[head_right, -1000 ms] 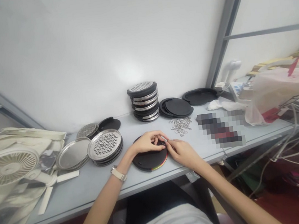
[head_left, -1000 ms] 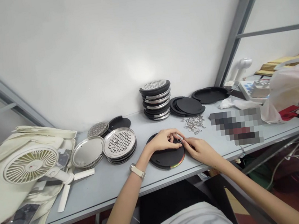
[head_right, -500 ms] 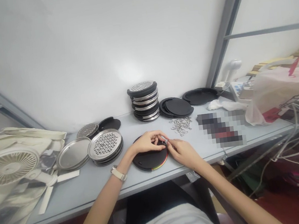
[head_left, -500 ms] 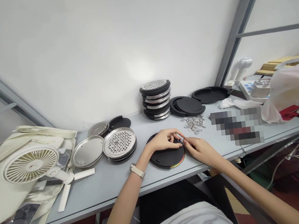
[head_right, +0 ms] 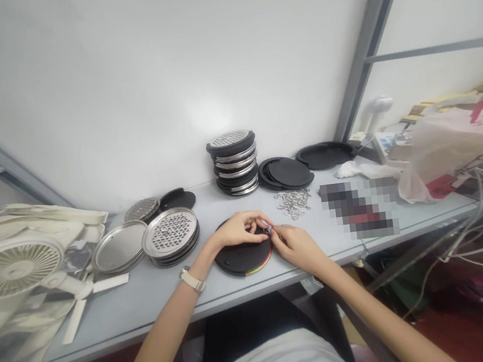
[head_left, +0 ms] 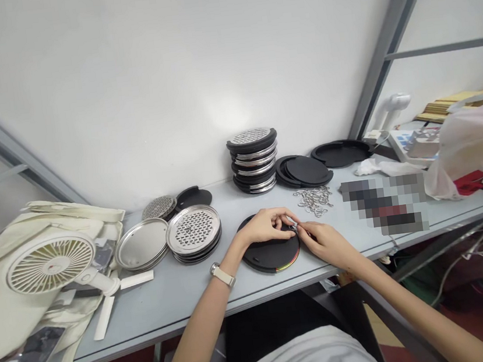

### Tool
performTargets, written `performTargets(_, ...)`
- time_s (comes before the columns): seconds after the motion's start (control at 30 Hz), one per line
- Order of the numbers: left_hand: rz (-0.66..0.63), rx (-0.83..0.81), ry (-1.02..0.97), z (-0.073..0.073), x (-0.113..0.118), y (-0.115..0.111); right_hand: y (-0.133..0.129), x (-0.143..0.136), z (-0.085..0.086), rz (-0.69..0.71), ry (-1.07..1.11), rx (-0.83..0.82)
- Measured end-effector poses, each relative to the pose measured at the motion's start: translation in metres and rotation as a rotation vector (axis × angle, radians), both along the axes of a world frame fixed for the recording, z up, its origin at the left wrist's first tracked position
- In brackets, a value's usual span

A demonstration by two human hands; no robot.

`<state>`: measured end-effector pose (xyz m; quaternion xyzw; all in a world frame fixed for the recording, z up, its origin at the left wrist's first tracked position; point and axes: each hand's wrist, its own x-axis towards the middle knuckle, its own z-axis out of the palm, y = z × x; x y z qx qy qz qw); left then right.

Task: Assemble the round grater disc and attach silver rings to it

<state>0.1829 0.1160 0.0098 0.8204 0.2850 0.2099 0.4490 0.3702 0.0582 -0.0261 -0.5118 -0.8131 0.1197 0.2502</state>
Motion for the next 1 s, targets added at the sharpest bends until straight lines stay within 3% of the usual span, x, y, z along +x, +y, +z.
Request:
performTargets(0.4, -0.035, -0.029, -0.043, -0.0016, -0.0005, 0.0002, -0.0018, -0.0006, 0.0021, 0.002, 0.045, -0.001)
performTargets(0.77, 0.003, 0.045, -0.001, 0.0012, 0.0007, -0.0007, 0.0046, -0.0067, -0.0013, -0.11, -0.179, -0.006)
performTargets(1.0, -0.006, -0.028, 0.004, 0.004, -0.0001, -0.003, 0.0049, -0.0004, -0.0021, 0.001, -0.04, -0.02)
